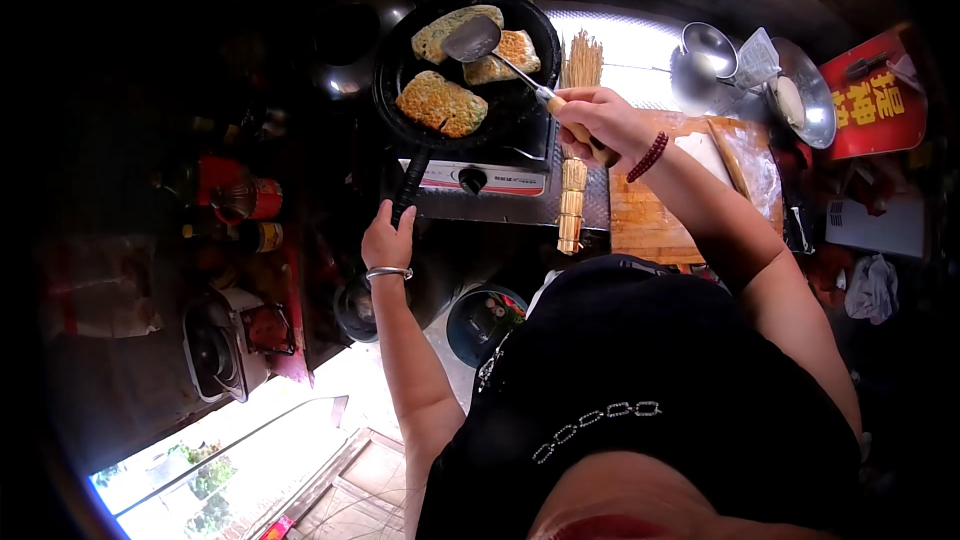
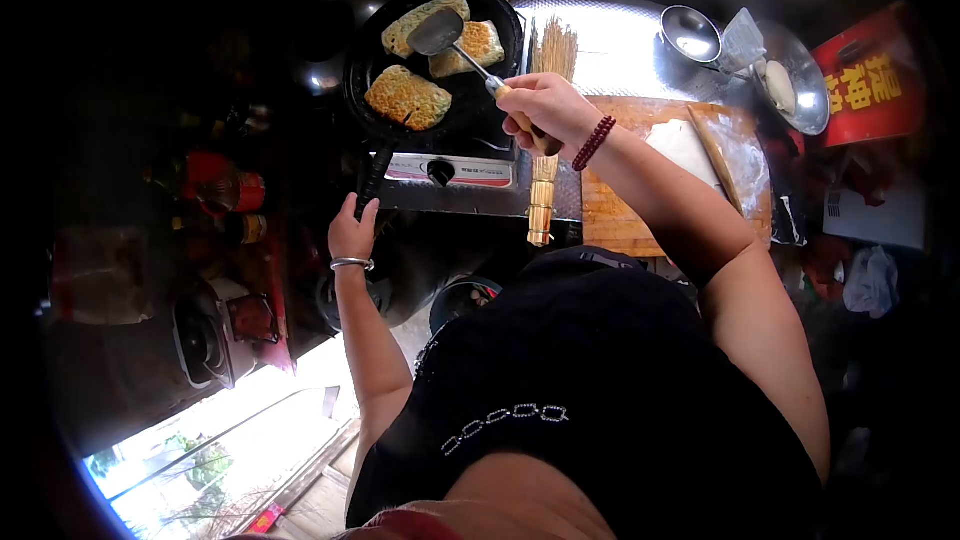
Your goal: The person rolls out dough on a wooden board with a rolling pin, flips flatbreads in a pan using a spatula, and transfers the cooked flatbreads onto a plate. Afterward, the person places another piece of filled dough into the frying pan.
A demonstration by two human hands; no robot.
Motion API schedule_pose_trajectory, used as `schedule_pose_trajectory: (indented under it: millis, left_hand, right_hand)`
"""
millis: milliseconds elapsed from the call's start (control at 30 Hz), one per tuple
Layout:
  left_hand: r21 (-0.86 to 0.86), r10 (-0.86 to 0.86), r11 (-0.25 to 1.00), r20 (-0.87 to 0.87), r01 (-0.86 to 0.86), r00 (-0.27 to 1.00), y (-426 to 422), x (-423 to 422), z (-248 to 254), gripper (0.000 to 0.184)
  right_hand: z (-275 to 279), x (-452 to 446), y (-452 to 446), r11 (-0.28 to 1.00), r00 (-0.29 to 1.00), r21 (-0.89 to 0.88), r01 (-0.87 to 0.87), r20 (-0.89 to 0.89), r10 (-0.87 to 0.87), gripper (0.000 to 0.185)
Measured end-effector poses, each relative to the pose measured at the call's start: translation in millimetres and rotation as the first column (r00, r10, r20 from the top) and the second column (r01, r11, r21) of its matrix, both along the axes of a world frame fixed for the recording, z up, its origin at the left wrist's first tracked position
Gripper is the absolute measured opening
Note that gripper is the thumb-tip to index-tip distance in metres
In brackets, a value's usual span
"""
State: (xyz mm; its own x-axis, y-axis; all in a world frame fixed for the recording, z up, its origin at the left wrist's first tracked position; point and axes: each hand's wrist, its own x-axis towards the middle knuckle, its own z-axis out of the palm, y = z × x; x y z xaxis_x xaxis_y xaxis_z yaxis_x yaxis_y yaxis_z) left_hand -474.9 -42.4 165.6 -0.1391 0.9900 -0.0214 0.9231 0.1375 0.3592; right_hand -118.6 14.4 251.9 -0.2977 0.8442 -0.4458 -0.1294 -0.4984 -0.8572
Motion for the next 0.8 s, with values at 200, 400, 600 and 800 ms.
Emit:
schedule_pose_trajectory:
  millis: [200, 400, 600, 800]
  left_hand:
    - [0.004, 0.013, 1.0, -0.036, -0.013, 0.999, -1, 4, 1, 0.056]
    - [-0.058, 0.044, 0.997, -0.023, -0.046, 0.999, -4, 11, 9, 0.064]
    - [-0.04, 0.016, 0.999, -0.061, -0.019, 0.998, -6, 13, 10, 0.055]
    - [-0.034, 0.038, 0.999, -0.087, -0.041, 0.995, -13, 25, 19, 0.056]
  right_hand:
    - [-19, 2, 22, 0.999, 0.99, -0.025, 0.03, 0.138, -0.026, 0.012]
    - [-17, 8, -3, 0.991, 1.0, 0.132, -0.006, -0.019, 0.009, 0.01]
    - [-35, 24, -12, 0.989, 0.997, 0.128, -0.074, -0.018, 0.077, 0.015]
    - [-36, 25, -36, 0.99, 0.993, 0.132, 0.049, -0.117, -0.034, 0.034]
